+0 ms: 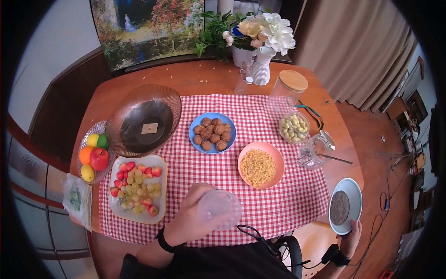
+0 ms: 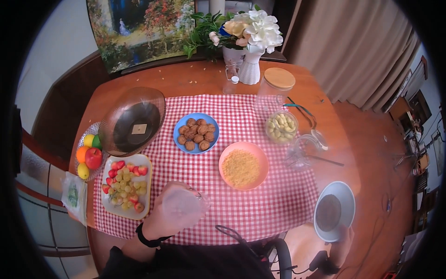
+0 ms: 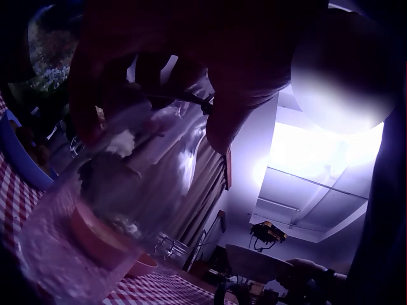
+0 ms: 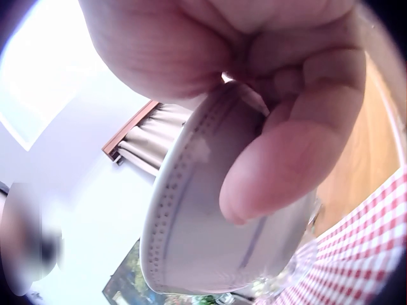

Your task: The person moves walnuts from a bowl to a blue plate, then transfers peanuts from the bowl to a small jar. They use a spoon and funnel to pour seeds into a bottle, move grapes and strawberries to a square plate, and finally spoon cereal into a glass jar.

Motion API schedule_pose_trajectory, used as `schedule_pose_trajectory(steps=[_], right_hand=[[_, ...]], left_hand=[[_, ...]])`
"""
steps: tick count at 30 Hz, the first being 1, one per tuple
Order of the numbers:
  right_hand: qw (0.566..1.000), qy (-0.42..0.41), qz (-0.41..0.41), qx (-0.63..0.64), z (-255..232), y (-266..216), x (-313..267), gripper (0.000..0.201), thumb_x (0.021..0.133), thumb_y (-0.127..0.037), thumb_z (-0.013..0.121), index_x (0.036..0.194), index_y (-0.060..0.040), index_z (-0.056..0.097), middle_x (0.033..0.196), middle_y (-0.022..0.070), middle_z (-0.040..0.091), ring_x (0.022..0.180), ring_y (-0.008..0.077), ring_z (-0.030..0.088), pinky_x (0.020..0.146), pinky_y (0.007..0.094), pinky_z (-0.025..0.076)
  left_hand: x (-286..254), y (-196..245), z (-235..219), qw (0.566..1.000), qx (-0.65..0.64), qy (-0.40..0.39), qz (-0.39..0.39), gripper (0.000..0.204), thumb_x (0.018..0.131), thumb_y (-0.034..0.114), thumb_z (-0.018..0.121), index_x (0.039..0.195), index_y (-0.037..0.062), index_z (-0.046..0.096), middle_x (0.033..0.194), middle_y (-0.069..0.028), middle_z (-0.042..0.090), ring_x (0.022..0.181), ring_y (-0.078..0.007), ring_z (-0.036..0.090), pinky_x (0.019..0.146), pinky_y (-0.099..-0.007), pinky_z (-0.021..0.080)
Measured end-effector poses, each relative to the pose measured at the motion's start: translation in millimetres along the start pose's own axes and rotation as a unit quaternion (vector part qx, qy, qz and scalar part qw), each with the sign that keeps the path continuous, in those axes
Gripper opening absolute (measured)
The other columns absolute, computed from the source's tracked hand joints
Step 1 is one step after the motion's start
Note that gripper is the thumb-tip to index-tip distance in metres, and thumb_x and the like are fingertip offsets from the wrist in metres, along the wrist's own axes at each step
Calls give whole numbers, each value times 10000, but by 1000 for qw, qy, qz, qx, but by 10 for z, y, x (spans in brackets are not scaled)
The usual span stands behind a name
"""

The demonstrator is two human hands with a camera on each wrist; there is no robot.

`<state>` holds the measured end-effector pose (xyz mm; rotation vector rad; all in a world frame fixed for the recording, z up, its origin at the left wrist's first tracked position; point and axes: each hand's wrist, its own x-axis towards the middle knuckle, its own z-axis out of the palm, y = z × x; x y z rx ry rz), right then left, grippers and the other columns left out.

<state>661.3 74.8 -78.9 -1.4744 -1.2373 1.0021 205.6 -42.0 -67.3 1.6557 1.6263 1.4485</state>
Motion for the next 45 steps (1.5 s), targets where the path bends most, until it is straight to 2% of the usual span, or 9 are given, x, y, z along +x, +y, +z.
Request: schedule_pose_trajectory(steps=[4,7,17,22,25,30,35,42,45], right_hand=[[998,-65,-8,6,273,-234,-5,307,890,-178,456,1085,50,521,828,92,619,597,170,618,492,271,506],[989,-143,8,40,771,-515,72,377,874,-127,465,1173,97,511,1063,140,621,976,185,602,878,285,450],[928,-334,6,166,2221,-1335,366,320,869,-107,479,1107,98,540,1008,150,641,874,192,631,800,289,493],[903,-402,0,154,2553,-1601,314,336,864,-122,505,1117,95,547,987,148,648,853,198,639,783,289,500],[886,-445,-6,132,2635,-1703,269,329,862,-110,483,1105,90,579,974,102,649,849,157,613,765,266,470],[870,-478,5,119,2731,-1791,158,331,894,-152,497,1111,81,585,968,97,657,864,147,610,768,267,474],[848,-522,-10,97,2863,-1859,50,321,902,-149,489,1099,81,592,962,96,661,863,140,609,771,261,474],[835,-540,-4,106,2925,-1819,-1,366,918,-181,462,1140,92,561,906,106,662,793,139,617,736,256,485],[807,-552,-86,189,2762,-1612,-51,700,838,-444,578,1287,69,417,1033,156,611,948,242,596,848,317,462]], left_hand=[[-48,-25,21,995,94,-15,40,392,643,175,818,953,12,643,906,-77,573,856,-233,578,746,-354,487],[-83,-31,19,992,120,-12,38,395,663,235,794,955,13,647,902,-72,567,847,-250,570,762,-383,477],[-223,75,-294,998,55,-22,-15,789,689,435,788,1248,-29,480,1060,-149,506,948,-256,524,870,-379,432],[-151,10,-403,957,-218,193,-1,398,796,-101,516,1163,-2,395,927,-79,532,855,-117,521,763,-250,439],[29,38,-465,929,-314,196,11,423,795,-122,505,1172,16,370,897,-73,533,802,-108,516,725,-235,432],[327,211,-584,865,-479,114,-102,733,893,493,526,1374,4,268,1131,-117,554,1092,-217,542,966,-390,430],[284,154,-608,877,-474,11,-76,815,869,587,506,1391,-9,316,1386,-140,422,1244,-212,445,1023,-368,374],[201,384,-639,886,-435,109,-115,746,881,564,459,1369,8,361,1344,-142,467,1205,-247,481,1014,-390,382],[249,461,-675,866,-457,169,-113,675,869,478,484,1335,-3,400,1288,-154,511,1154,-253,518,983,-389,407]])
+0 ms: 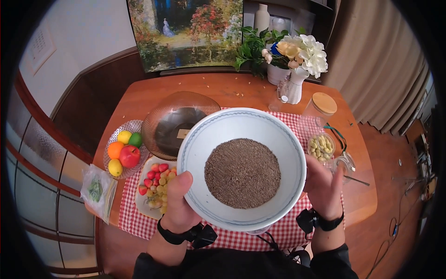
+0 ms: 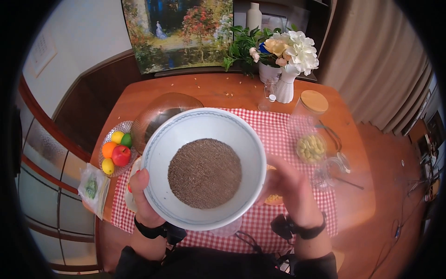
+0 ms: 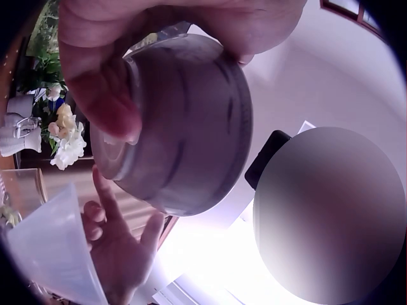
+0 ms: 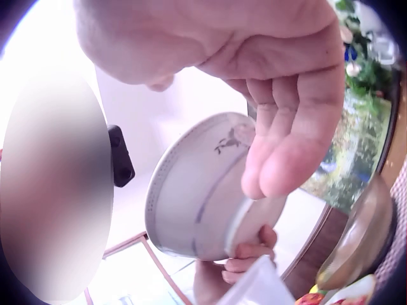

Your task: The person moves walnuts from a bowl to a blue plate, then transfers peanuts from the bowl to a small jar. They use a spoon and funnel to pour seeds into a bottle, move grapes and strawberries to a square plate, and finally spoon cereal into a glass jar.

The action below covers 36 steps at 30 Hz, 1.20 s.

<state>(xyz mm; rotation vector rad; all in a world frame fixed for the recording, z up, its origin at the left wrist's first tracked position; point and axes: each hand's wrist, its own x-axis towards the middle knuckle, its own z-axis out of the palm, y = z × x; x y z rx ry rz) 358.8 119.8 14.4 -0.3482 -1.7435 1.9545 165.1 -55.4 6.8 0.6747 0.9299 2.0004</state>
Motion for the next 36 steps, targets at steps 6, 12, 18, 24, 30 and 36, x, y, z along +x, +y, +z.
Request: schedule_pose_trajectory(steps=[6,12,18,24,30,36], right_hand=[[903,-102,-139,-394,300,30,-325,967,626,-419,832,1327,57,366,1271,242,455,1175,368,464,993,450,370],[874,-115,-159,-444,390,232,-247,790,665,-371,805,1216,88,473,1180,260,504,1101,421,498,959,462,394],[877,-87,-172,-440,382,254,-215,693,652,-314,810,1162,62,532,1196,241,525,1118,410,505,972,463,392],[870,-70,-176,-455,369,308,-213,630,660,-313,805,1139,26,576,1200,214,550,1166,380,502,1012,479,361],[894,-120,-124,-415,321,314,-217,688,670,-369,805,1188,8,553,1203,210,557,1153,369,522,1016,478,362],[900,54,-123,-414,-94,-4,-534,651,619,-356,845,1086,20,593,966,166,656,879,267,653,798,340,508]], left_hand=[[101,81,2,997,28,21,69,662,857,475,493,1301,-13,436,1231,-165,545,1094,-261,550,956,-384,426],[309,30,92,993,-73,-68,65,705,857,460,525,1344,-27,374,1306,-163,495,1171,-254,509,986,-386,408],[339,-97,107,994,-78,-62,50,724,847,462,542,1350,-27,366,1307,-159,493,1175,-254,506,995,-385,402],[317,-152,81,995,-74,-59,43,632,866,446,511,1287,-22,451,1233,-154,557,1109,-263,544,977,-390,406],[263,-172,55,992,-113,-54,1,760,812,434,612,1362,-21,351,1322,-158,477,1188,-256,496,1002,-389,401],[227,-139,70,991,-125,-39,-31,766,797,426,622,1361,-19,355,1328,-174,471,1173,-279,507,993,-402,415]])
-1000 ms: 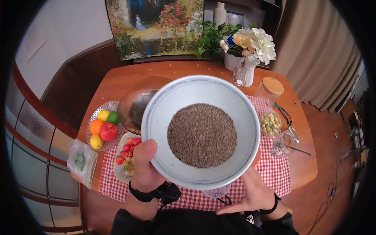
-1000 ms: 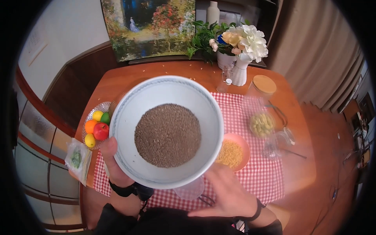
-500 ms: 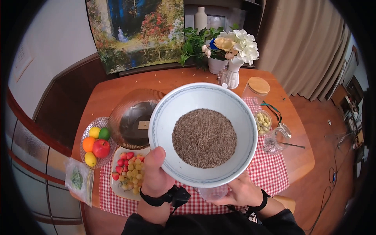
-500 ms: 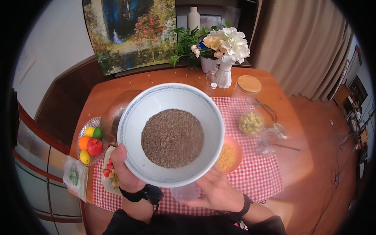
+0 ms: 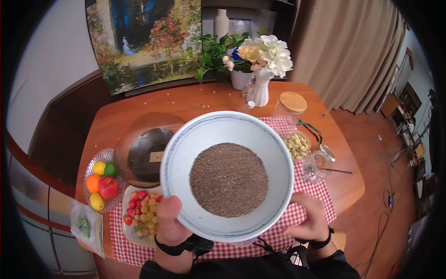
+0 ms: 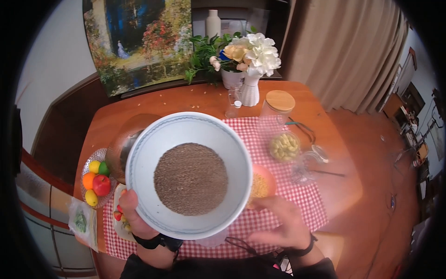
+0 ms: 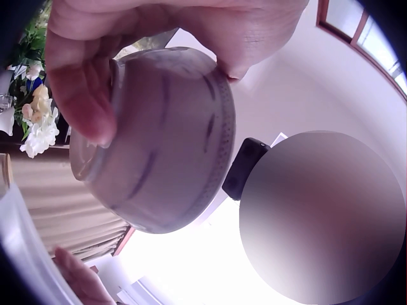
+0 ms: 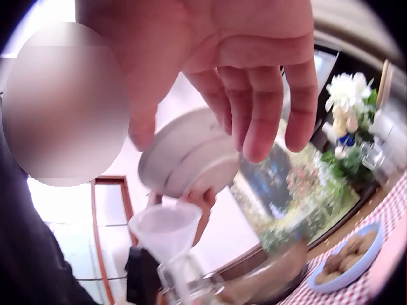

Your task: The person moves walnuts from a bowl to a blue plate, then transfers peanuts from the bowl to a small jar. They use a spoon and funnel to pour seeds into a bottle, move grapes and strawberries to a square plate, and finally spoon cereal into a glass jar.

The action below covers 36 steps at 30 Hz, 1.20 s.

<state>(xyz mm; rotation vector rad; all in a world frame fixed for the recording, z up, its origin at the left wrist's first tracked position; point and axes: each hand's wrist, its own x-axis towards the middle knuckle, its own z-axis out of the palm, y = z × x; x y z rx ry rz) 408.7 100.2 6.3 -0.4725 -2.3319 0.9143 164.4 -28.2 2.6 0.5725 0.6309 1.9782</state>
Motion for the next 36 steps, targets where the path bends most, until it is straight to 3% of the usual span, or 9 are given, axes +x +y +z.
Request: schedule_pose_trajectory(steps=[2,5,8,10,13,16,26,30,36], right_hand=[[984,171,52,-9,-200,183,-217,301,741,-124,697,984,32,610,873,126,638,782,213,622,745,306,486],[892,421,159,-28,-566,445,-433,110,880,-22,555,964,39,591,892,62,596,844,117,546,736,237,435],[831,509,134,-179,-972,819,-687,143,913,-89,557,1007,20,556,947,64,580,836,103,527,718,229,425],[825,523,152,-151,-1040,1032,-811,213,922,-156,564,1062,1,530,948,58,569,831,104,530,700,231,421],[791,526,309,-49,-990,1271,-897,364,910,-305,589,1138,-35,502,937,51,570,808,116,542,653,231,412],[809,478,339,52,-887,1372,-862,350,907,-299,598,1132,-40,532,814,5,581,674,52,518,588,194,404],[831,439,315,132,-781,1529,-762,243,907,-205,594,1026,6,585,760,57,600,633,86,532,561,214,431],[841,426,304,139,-805,1553,-795,230,943,-238,548,1004,-19,588,789,60,637,655,100,589,577,215,460],[836,510,156,126,-970,1038,-760,251,965,-226,506,1058,-5,579,853,75,642,721,117,604,636,219,475]], left_hand=[[23,-16,24,998,24,-7,50,694,833,480,531,1306,-19,439,1251,-182,533,1112,-295,530,976,-400,407],[31,-50,-55,997,23,-8,76,689,853,501,477,1306,-17,437,1260,-180,524,1124,-292,518,981,-399,396],[38,-82,-110,994,16,14,110,688,866,506,445,1311,-19,427,1257,-178,522,1120,-289,518,976,-396,398],[43,-83,-95,993,19,18,118,690,866,502,449,1310,-25,422,1257,-179,521,1118,-286,520,967,-396,406],[73,-97,-61,992,2,21,125,673,864,483,461,1300,-29,433,1231,-182,538,1102,-287,533,957,-398,415],[77,-101,-28,992,-12,26,122,656,861,465,473,1290,-31,446,1214,-183,552,1088,-291,543,957,-396,418],[67,-49,7,999,15,-1,30,670,817,452,533,1281,-26,463,1217,-177,559,1073,-285,556,942,-388,435],[52,-25,-54,1000,12,-10,-14,751,798,415,564,1362,-29,346,1318,-188,477,1164,-278,512,982,-394,421],[103,-31,-66,999,3,-33,-3,706,817,384,531,1367,-19,346,1316,-172,485,1170,-261,512,993,-387,409]])
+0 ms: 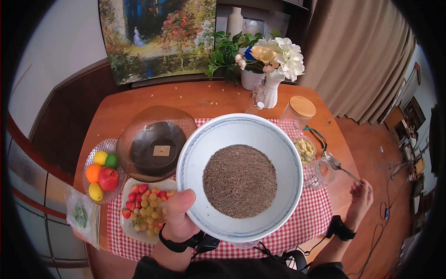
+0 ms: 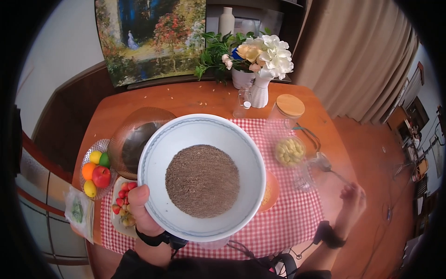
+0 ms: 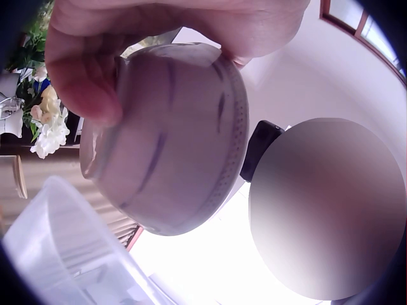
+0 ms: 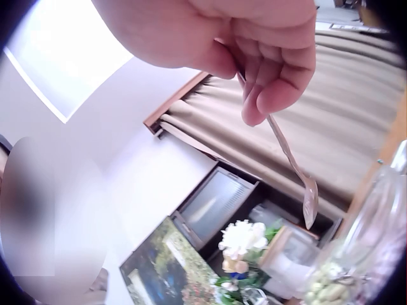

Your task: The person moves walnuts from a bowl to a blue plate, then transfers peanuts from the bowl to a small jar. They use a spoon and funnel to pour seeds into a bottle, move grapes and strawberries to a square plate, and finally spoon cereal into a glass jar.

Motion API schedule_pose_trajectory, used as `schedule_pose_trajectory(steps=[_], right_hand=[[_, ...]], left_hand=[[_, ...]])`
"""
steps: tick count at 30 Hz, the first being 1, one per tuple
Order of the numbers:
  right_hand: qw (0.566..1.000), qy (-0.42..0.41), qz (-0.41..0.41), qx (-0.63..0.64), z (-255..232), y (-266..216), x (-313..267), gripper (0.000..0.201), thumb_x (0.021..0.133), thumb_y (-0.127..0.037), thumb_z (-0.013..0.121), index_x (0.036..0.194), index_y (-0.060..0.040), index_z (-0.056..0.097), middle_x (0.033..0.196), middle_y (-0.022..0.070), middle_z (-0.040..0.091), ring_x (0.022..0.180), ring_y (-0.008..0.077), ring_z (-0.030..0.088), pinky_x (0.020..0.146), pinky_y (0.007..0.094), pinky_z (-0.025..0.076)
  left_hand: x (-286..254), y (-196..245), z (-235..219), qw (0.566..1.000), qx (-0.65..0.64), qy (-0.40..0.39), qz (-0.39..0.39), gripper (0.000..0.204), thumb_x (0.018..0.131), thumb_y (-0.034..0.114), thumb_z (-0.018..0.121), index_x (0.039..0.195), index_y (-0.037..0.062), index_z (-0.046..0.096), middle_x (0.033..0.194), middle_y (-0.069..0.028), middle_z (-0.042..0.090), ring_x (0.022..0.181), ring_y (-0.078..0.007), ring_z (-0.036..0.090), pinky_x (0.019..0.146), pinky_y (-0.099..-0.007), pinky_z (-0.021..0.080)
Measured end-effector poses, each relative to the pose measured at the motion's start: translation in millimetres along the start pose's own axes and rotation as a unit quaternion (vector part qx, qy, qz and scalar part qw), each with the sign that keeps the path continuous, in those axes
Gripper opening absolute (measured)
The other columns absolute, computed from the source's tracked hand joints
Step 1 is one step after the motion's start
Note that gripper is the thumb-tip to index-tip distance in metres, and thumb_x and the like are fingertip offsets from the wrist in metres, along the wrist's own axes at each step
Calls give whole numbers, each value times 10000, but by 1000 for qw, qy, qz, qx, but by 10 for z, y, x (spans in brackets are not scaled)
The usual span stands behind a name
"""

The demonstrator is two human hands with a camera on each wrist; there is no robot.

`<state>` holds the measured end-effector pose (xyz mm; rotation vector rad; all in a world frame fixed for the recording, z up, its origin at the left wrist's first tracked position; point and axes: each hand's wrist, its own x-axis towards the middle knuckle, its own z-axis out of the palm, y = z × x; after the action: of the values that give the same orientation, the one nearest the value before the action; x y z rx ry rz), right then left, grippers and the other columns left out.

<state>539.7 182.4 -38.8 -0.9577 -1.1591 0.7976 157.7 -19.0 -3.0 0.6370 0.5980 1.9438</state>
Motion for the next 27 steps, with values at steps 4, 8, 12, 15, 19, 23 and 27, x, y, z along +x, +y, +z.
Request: schedule_pose_trajectory(steps=[4,8,12,15,19,23,27], right_hand=[[996,21,-56,67,157,-570,-123,269,980,-205,470,1077,31,555,835,59,586,712,92,526,646,205,438],[986,-84,-80,122,298,-935,-275,241,995,-199,432,1054,19,515,774,34,517,676,85,473,618,193,403],[975,-148,-107,126,644,-1160,-462,208,1008,-198,387,977,-4,456,716,22,460,625,79,431,541,178,350],[968,-180,-122,128,912,-1123,-572,226,1012,-211,361,925,-16,433,626,29,453,514,75,393,441,186,315],[960,-215,-118,133,1160,-1172,-645,255,996,-220,394,861,-10,448,539,60,458,412,111,405,370,232,330],[942,-274,-128,145,1221,-1143,-667,281,986,-223,427,847,17,475,511,105,488,386,153,453,369,252,376],[941,-283,-118,144,1244,-1111,-704,279,986,-222,425,861,21,479,525,124,514,395,162,468,389,261,398]], left_hand=[[25,-16,-10,1000,-15,-16,2,682,824,370,511,1362,-17,353,1308,-171,492,1168,-257,515,996,-385,405],[38,-22,-90,999,-33,-25,-23,675,821,355,502,1364,-16,349,1312,-171,488,1172,-261,512,1003,-391,402],[65,-32,-94,999,-29,-29,-10,665,825,338,496,1366,-15,343,1321,-171,478,1177,-266,509,1007,-397,399],[82,-37,-118,998,-48,-38,2,653,831,320,491,1370,-15,338,1328,-170,471,1185,-268,504,1010,-399,397],[86,-27,-158,998,-56,-41,-3,648,838,313,486,1374,-16,333,1330,-168,471,1195,-267,498,1016,-398,392],[84,-8,-163,998,-52,-40,-8,648,838,304,487,1373,-24,330,1330,-173,469,1192,-264,502,1016,-396,391],[92,-7,-166,998,-52,-46,-12,649,836,298,478,1374,-30,322,1325,-179,470,1185,-265,506,1011,-392,395]])
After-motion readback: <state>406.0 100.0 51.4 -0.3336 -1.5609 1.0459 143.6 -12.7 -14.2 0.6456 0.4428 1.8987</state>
